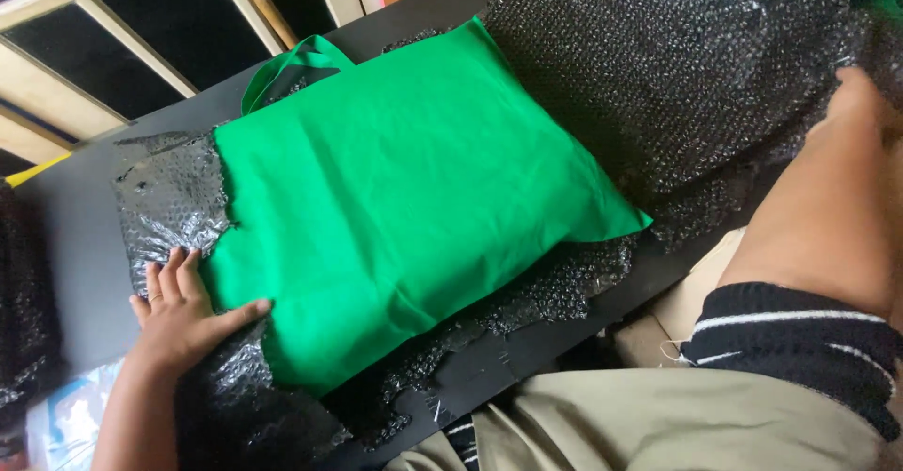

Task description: Dusting a green tote bag and wrapping it in black bubble wrap before securing it with adhesive tape.

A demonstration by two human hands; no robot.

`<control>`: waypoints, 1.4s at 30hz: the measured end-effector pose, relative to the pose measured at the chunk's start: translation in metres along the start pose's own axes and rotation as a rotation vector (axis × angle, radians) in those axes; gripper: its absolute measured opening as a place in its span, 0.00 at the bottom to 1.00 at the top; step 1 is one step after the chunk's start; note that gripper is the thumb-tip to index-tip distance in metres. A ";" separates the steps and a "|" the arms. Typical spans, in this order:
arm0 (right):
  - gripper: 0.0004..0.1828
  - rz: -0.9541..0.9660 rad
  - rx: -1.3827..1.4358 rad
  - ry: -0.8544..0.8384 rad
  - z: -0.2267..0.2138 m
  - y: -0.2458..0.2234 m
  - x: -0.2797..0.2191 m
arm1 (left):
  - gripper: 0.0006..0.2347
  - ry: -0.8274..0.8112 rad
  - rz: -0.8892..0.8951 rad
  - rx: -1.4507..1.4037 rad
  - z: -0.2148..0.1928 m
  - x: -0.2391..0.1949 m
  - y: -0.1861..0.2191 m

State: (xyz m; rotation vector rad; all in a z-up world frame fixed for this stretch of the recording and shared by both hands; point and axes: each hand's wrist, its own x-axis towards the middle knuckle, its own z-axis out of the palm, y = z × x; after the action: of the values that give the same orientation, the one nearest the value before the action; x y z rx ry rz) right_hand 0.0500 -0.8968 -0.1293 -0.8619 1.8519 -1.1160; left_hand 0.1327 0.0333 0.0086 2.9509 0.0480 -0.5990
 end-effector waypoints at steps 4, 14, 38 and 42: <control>0.41 0.220 -0.138 -0.617 -0.008 0.012 -0.004 | 0.48 0.258 0.103 -0.045 0.017 -0.005 -0.003; 0.11 -0.016 0.034 -0.847 -0.017 -0.052 -0.089 | 0.47 0.382 0.201 -0.057 0.024 -0.011 0.001; 0.38 -1.880 -1.007 -2.673 -0.372 0.129 -0.607 | 0.19 0.211 0.162 -0.880 0.026 0.002 -0.031; 0.33 -1.973 -0.942 -2.581 -0.381 0.154 -0.602 | 0.08 0.320 0.266 -0.997 0.033 0.010 -0.034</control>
State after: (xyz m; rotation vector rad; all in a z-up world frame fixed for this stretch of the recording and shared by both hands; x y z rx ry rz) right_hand -0.0334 -0.1867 0.0123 2.8887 1.6194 -0.9916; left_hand 0.1274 0.0627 -0.0296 1.9942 -0.0140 -0.0134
